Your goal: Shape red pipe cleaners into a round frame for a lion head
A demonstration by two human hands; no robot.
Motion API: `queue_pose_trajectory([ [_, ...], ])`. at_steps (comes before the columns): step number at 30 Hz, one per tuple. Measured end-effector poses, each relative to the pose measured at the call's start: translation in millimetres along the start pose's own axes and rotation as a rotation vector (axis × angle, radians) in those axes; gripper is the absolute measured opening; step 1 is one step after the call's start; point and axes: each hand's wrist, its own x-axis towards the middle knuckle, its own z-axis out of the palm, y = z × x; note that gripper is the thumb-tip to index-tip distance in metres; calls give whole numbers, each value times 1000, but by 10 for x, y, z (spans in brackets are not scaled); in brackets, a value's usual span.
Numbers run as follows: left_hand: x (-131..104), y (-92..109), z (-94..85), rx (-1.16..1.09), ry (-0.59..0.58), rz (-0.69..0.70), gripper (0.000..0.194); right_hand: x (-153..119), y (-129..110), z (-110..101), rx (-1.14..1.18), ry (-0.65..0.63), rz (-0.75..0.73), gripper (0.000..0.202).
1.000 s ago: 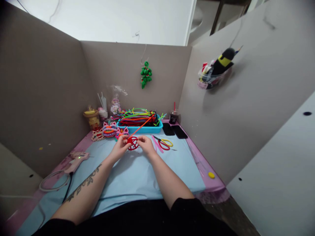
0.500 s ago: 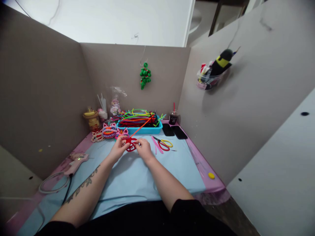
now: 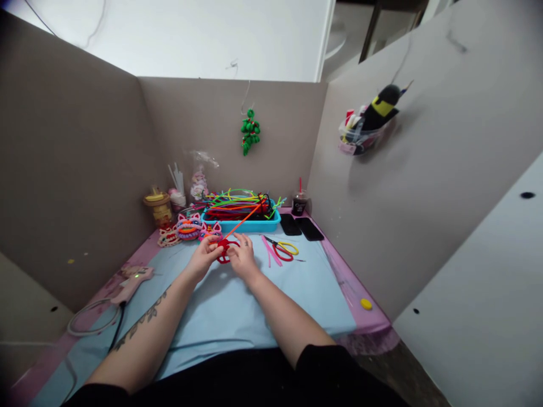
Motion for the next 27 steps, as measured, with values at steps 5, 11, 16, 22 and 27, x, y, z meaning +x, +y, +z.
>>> queue_pose_trajectory([
  [5, -8, 21, 15, 27, 48, 11, 55, -3, 39, 3, 13, -4, -23, 43],
  [11, 19, 9, -2, 20, 143, 49, 55, 8, -123, -149, 31, 140, -60, 28],
  [16, 8, 10, 9, 23, 151, 61, 53, -17, -218, -116, 14, 129, -135, 8],
  [22, -7, -8, 49, 71, 106, 84, 47, -27, -249, -95, 60, 124, -105, 7],
  [27, 50, -54, -22, 103, 187, 150, 44, -10, -255, -94, 260, 47, 27, 10],
])
